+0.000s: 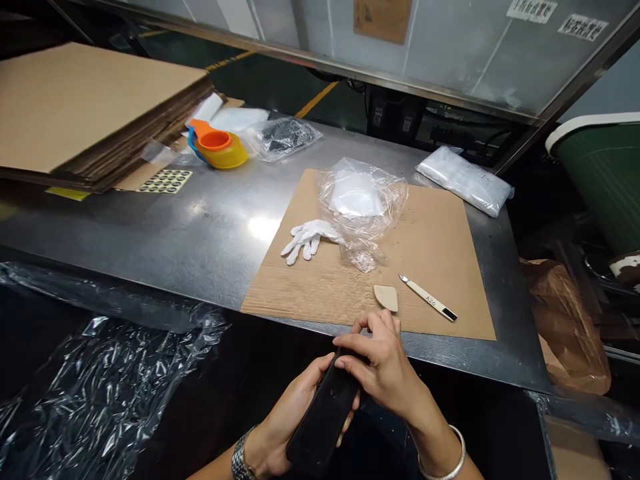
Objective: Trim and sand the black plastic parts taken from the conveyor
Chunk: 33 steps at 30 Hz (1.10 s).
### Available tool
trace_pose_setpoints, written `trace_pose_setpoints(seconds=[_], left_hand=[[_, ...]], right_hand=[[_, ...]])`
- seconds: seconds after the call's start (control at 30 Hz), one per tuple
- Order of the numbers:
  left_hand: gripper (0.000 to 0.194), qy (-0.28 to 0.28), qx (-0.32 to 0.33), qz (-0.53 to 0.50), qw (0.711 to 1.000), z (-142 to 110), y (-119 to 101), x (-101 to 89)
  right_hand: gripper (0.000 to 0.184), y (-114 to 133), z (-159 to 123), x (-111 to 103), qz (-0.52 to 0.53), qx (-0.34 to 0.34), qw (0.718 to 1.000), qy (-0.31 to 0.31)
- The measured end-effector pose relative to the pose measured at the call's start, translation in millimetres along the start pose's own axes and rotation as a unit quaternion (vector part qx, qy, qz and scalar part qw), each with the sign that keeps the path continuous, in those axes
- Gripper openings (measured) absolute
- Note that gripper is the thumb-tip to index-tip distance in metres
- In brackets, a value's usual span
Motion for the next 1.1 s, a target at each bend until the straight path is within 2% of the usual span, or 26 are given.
trace_pose_setpoints(seconds=[0.17, 0.27, 0.4, 0.47, 0.57, 0.63, 0.7, 0.77, 0.9, 0.97, 1.03, 1.1], left_hand=[[0.063, 0.006, -0.012, 0.021, 1.000, -3.1, 2.2, 3.7], [0.066, 0.001, -0.018, 0.029, 0.999, -2.7, 3.5, 2.2], [0.065, -0.009, -0.007, 0.032, 0.999, -1.9, 0.6, -2.7], [0.059, -0.028, 0.033, 0.029, 0.999, -2.4, -7.3, -6.6], [0.045, -0.044, 0.131, 0.062, 0.988, -6.1, -24.4, -6.0], [0.044, -0.032, 0.184, 0.107, 0.977, -8.9, -31.7, 0.1], [0.048, -0.021, 0.208, 0.142, 0.967, -9.8, -32.8, 4.6], [0.053, -0.023, 0.217, 0.158, 0.963, -9.3, -31.6, 3.8], [0.057, -0.032, 0.230, 0.151, 0.961, -7.8, -33.3, -1.1], [0.052, -0.025, 0.257, 0.142, 0.956, -9.5, -40.4, 0.5], [0.045, -0.022, 0.288, 0.125, 0.949, -12.5, -49.5, 2.4], [0.040, -0.027, 0.288, 0.095, 0.952, -12.8, -53.7, 1.9]], right_hand=[[0.017, -6.5, 3.2, -2.0, 0.069, -0.022, 0.997, 0.011], [0.019, -8.4, 3.6, -0.3, 0.080, -0.012, 0.997, 0.011], [0.021, -31.8, -8.2, -4.8, 0.143, 0.108, 0.983, -0.039], [0.021, -37.1, -18.8, -1.3, 0.145, 0.155, 0.977, -0.035], [0.039, -33.5, -31.1, 14.7, 0.149, 0.182, 0.972, 0.019], [0.028, -38.0, -38.0, 22.9, 0.197, 0.223, 0.955, 0.015], [0.018, -46.9, -42.7, 28.2, 0.249, 0.267, 0.931, -0.011], [0.022, -54.0, -44.2, 33.4, 0.288, 0.293, 0.911, -0.024], [0.027, -52.8, -43.9, 40.6, 0.338, 0.288, 0.896, -0.036], [0.036, -43.5, -45.6, 42.7, 0.328, 0.269, 0.905, -0.038], [0.063, -30.8, -48.9, 48.3, 0.306, 0.250, 0.918, -0.021], [0.083, -17.9, -52.0, 55.5, 0.289, 0.226, 0.930, 0.000]])
Point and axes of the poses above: each hand's wrist, its own z-axis towards the middle knuckle, its own x-axis out of the palm, y = z × x, the point moved 9 cm from there along z, towards the middle knuckle, and after that the axes turned 6 degrees about y, right-handed, at the moved point
